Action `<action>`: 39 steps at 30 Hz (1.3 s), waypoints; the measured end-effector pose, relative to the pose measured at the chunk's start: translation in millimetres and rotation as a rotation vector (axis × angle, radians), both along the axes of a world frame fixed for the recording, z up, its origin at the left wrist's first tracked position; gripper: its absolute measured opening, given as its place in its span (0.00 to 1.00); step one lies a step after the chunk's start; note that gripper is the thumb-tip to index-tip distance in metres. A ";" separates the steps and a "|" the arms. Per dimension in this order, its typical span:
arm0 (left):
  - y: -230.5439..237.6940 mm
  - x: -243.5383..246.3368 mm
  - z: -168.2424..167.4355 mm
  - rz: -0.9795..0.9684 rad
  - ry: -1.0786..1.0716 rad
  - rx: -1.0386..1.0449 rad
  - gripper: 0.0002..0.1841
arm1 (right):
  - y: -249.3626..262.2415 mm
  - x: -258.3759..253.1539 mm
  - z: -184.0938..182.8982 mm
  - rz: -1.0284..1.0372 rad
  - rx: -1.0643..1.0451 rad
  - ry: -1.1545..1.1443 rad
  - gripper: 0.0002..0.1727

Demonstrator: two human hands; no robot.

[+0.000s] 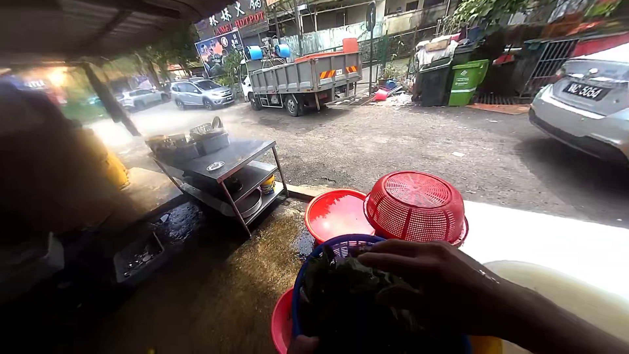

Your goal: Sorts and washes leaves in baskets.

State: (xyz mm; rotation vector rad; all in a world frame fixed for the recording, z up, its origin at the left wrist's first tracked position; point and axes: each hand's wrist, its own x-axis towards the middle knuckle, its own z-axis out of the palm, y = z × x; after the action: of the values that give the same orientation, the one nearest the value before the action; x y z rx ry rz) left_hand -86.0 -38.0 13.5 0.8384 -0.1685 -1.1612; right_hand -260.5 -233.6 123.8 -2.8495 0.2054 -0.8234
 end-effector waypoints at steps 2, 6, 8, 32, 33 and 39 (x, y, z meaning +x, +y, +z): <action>-0.7 1.0 -0.3 0.029 -0.009 -0.005 0.11 | -7.5 -10.2 3.9 -0.086 0.012 -0.156 0.15; -3.1 4.1 0.5 0.047 -0.018 0.049 0.11 | -11.3 -20.3 8.6 -0.180 0.022 -0.298 0.14; -7.5 4.2 2.2 0.038 -0.027 0.065 0.11 | -10.8 -18.8 0.0 -0.219 0.050 -0.213 0.14; -57.6 -7.5 19.9 -0.148 -0.064 0.098 0.27 | 27.4 26.0 -38.7 -0.251 0.339 0.833 0.41; -60.0 -10.1 20.4 -0.150 -0.061 0.102 0.27 | 25.1 22.7 -38.5 -0.251 0.344 0.826 0.42; -71.6 -31.7 27.5 -0.114 -0.038 0.046 0.15 | 16.3 6.4 -29.3 -0.282 0.318 0.799 0.42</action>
State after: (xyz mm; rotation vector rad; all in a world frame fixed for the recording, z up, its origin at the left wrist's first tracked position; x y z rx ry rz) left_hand -117.7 -109.5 40.9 0.9011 -0.2245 -1.2600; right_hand -254.1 -217.3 94.5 -2.6972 0.7637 0.3414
